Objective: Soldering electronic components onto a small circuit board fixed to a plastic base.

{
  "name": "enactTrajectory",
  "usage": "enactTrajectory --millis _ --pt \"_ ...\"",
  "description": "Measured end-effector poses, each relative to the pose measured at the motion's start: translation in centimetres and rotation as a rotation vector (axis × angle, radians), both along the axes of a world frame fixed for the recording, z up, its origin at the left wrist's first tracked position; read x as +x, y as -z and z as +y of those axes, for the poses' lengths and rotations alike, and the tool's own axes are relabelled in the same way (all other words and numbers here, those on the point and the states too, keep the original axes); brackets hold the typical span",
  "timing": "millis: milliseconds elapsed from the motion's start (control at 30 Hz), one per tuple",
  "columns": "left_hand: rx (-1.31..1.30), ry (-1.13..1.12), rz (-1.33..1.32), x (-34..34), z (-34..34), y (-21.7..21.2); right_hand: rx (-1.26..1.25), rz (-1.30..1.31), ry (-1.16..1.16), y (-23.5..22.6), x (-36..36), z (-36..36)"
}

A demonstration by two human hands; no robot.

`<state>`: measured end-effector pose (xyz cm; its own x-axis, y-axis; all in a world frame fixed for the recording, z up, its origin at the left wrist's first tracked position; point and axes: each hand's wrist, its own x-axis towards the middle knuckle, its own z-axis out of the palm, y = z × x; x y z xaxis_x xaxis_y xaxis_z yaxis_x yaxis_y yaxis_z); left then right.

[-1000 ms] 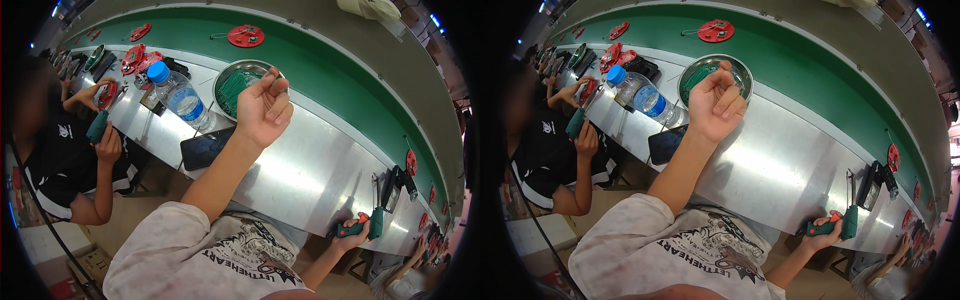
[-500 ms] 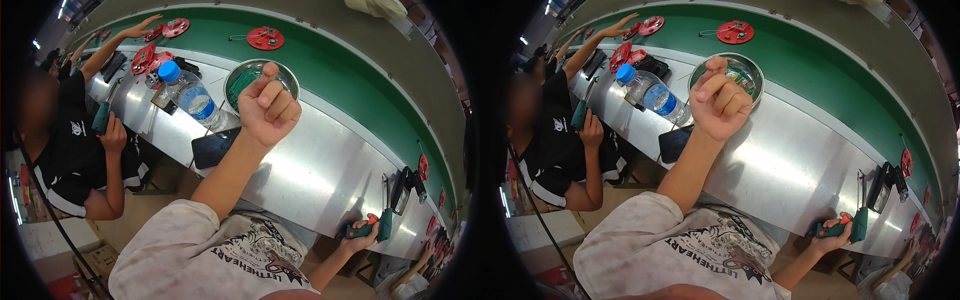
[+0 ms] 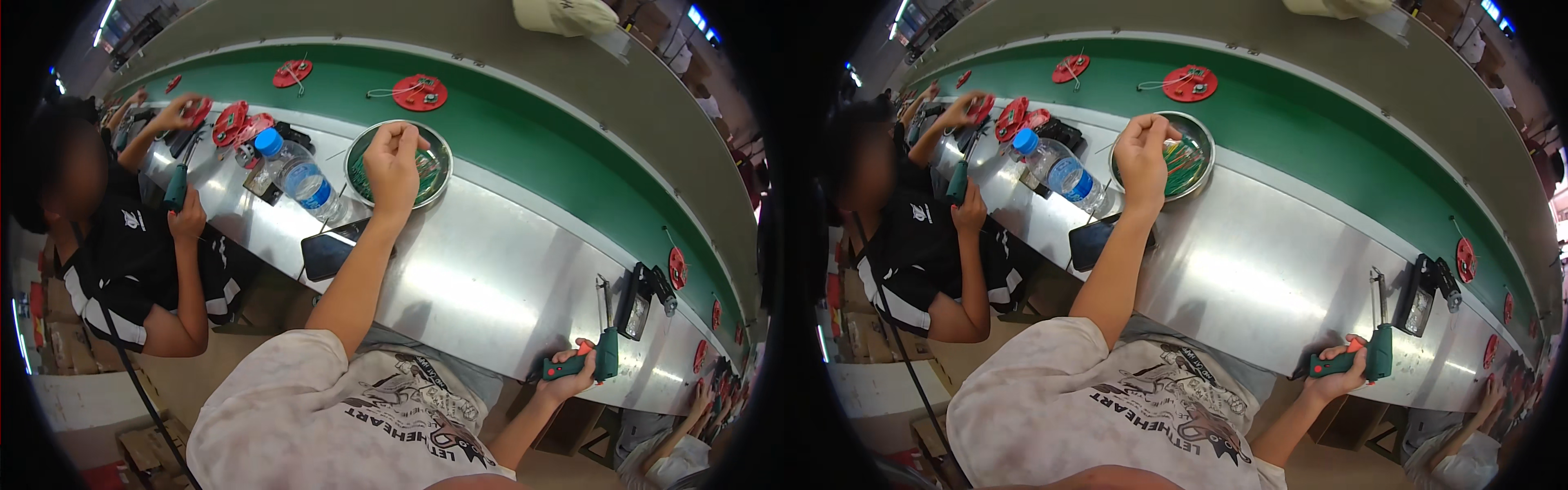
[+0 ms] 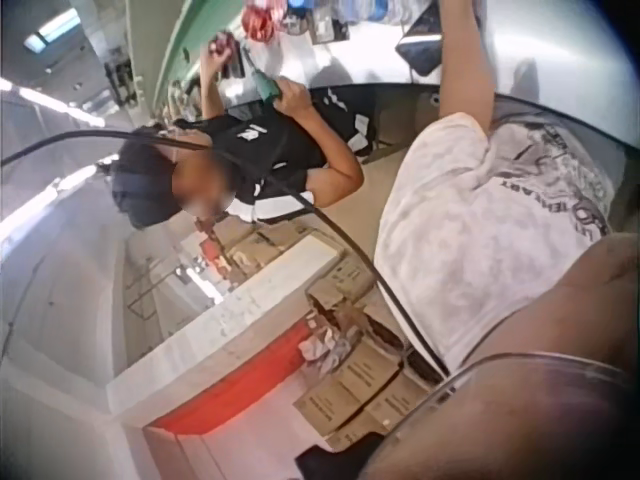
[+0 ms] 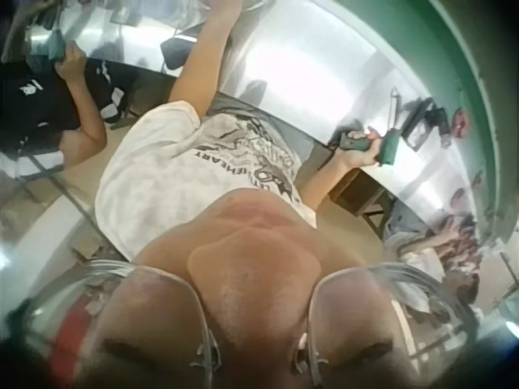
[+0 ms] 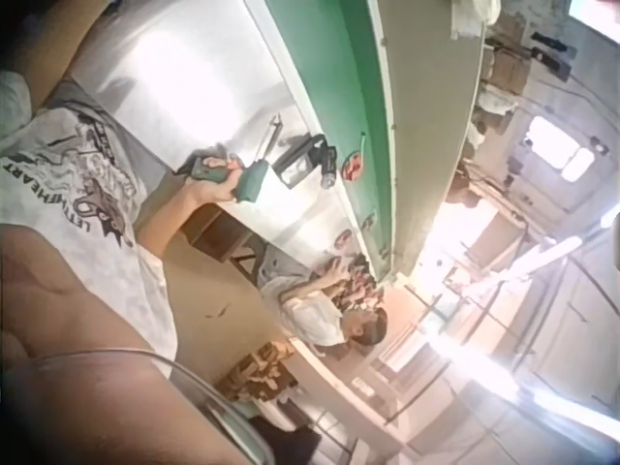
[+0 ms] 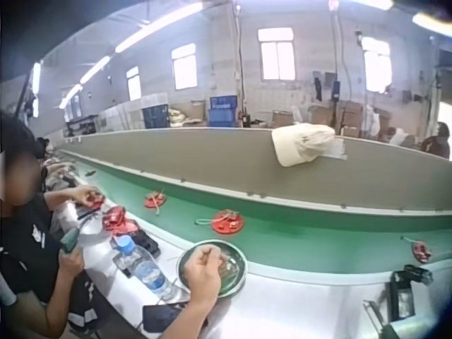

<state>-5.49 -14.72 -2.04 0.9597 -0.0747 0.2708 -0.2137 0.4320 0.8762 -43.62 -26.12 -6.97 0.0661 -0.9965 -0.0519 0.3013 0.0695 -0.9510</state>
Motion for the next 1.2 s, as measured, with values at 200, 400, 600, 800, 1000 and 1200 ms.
enactTrajectory --millis 200,400,600,800,1000,1200 --pt "0.857 -0.054 -0.364 4.4 -2.1 -1.4 -0.024 -0.059 0.008 0.3 -0.1 -0.4" --pt "1.46 -0.017 -0.346 15.8 -7.6 2.9 -0.037 -0.125 -0.01 0.0 -0.6 -0.8" --pt "1.338 0.023 -0.414 21.0 -10.3 7.0 -0.039 -0.193 -0.027 0.0 -0.7 -0.7" --pt "1.041 0.296 -0.379 17.6 -12.5 3.1 -0.002 -0.201 -0.043 0.7 -1.0 -0.5" --pt "0.781 0.722 -0.43 2.3 -8.9 -2.8 0.004 -0.189 -0.088 0.7 -1.0 -0.9" --pt "0.98 0.817 -0.864 -9.0 -1.9 4.7 -0.08 -0.151 -0.053 1.2 -1.0 -0.8"
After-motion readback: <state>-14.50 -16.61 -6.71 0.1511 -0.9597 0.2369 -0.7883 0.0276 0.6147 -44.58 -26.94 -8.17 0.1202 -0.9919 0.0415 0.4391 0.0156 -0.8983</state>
